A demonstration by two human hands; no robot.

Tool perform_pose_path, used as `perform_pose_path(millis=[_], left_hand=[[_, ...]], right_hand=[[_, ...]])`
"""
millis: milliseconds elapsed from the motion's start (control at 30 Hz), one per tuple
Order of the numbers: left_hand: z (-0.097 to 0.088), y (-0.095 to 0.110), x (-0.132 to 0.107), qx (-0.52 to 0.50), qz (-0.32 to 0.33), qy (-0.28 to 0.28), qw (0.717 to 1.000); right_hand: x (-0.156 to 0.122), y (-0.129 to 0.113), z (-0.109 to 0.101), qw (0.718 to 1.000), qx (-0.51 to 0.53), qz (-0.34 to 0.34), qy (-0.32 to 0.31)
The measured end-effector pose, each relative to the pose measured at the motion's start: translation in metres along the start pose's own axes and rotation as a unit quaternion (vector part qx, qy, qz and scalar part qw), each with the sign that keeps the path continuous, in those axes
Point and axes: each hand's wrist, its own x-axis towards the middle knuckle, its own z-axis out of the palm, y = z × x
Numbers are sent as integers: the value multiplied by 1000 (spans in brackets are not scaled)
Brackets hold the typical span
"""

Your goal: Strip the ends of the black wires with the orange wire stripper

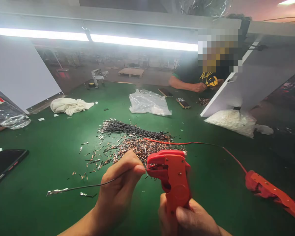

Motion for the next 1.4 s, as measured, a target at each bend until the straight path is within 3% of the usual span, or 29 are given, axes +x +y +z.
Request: perform_pose_path(millis=[167, 367, 467, 767, 1133, 1233, 1400], left_hand=[[-3, 4, 3, 1, -7, -41, 999], [-5, 3, 2, -9, 4, -53, 999], [-4, 2, 3, -2, -1, -50, 999], [-3, -4, 3, 40, -45, -15, 998], [0, 0, 3, 58, -40, 23, 997], [-1, -1, 3, 76, -9, 18, 997], [-1, -3, 0, 82, 47, -39, 995]], right_hand=[[1, 0, 0, 1000, -3, -21, -5], [3, -14, 1, 994, -90, 56, 17], [2, -17, -1, 989, -137, 63, 3], [-1, -3, 2, 991, -89, -9, 96], [-3, -4, 4, 1000, 20, 5, 5], [-2, -12, 8, 998, 14, -30, 45], [-2, -25, 11, 990, -33, -69, 121]])
